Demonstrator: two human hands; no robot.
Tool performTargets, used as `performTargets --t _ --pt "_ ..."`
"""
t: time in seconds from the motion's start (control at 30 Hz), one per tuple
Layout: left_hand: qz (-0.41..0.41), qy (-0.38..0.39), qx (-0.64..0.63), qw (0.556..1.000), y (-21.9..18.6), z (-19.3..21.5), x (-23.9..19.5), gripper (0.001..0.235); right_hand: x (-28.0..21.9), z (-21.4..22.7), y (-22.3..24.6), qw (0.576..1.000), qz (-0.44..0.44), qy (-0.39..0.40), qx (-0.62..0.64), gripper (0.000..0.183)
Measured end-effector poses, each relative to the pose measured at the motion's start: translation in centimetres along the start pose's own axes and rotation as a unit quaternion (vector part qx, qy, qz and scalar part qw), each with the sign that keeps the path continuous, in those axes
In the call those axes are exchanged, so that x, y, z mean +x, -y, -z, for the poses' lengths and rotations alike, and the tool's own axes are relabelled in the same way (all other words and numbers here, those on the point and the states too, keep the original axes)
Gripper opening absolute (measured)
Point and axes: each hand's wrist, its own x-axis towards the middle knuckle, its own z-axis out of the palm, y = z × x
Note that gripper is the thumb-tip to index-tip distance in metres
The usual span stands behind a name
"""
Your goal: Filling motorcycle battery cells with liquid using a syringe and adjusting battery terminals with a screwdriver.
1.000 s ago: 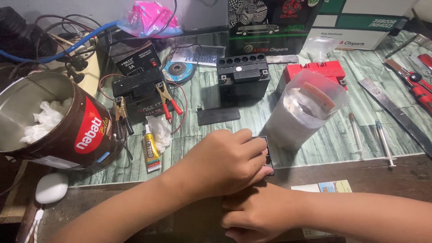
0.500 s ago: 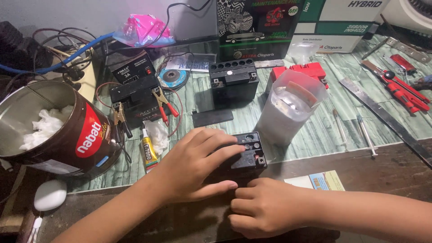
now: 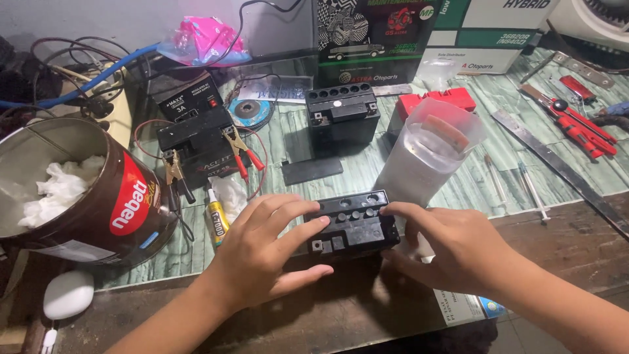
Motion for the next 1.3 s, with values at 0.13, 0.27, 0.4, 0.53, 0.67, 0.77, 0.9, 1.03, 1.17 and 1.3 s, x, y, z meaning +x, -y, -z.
performTargets --t 0.13,0.27,0.4,0.53,0.67,0.77,0.9,1.03,1.17,1.3 --pt "0.015 0.002 0.024 1.000 0.0 -0.2 -0.5 0.054 0.9 1.0 0.7 1.000 -0.023 0.006 0.007 0.049" --pt "-0.030 -0.016 0.053 0.998 0.6 -0.2 -1.7 0.054 0.4 1.4 2.0 0.987 -0.082 0.110 -0.085 0.088" --pt "-0.006 -0.050 0.010 0.999 0.6 0.2 -1.1 0.047 0.5 0.3 2.4 0.986 -0.106 0.122 -0.051 0.087" --pt "0.027 -0.038 -0.014 0.999 0.1 0.3 -1.1 0.047 -0.2 0.6 3.0 0.983 -0.077 0.140 -0.091 0.096" --pt "0.045 -0.008 -0.079 0.996 0.4 0.9 -1.0 0.043 -1.2 -0.3 2.0 0.984 -0.064 0.093 -0.139 0.086" --pt "0.051 -0.024 -0.079 0.995 0.4 0.1 -1.3 0.047 -0.3 1.1 3.0 0.981 -0.075 0.116 -0.133 0.081" --pt "0.052 -0.021 -0.042 0.998 0.4 0.3 -1.1 0.047 0.1 0.9 3.0 0.981 -0.069 0.129 -0.125 0.076" --pt "0.064 -0.011 -0.043 0.997 0.3 0.0 -1.5 0.049 0.4 1.2 3.2 0.983 -0.075 0.134 -0.103 0.071" --pt "0.091 0.009 -0.034 0.995 0.2 -0.9 -2.1 0.060 0.6 1.6 3.2 0.974 -0.109 0.173 -0.093 0.075" --pt "0.184 0.048 -0.146 0.971 -0.3 -1.5 -2.1 0.081 0.5 1.5 2.6 0.973 -0.108 0.180 -0.096 0.073"
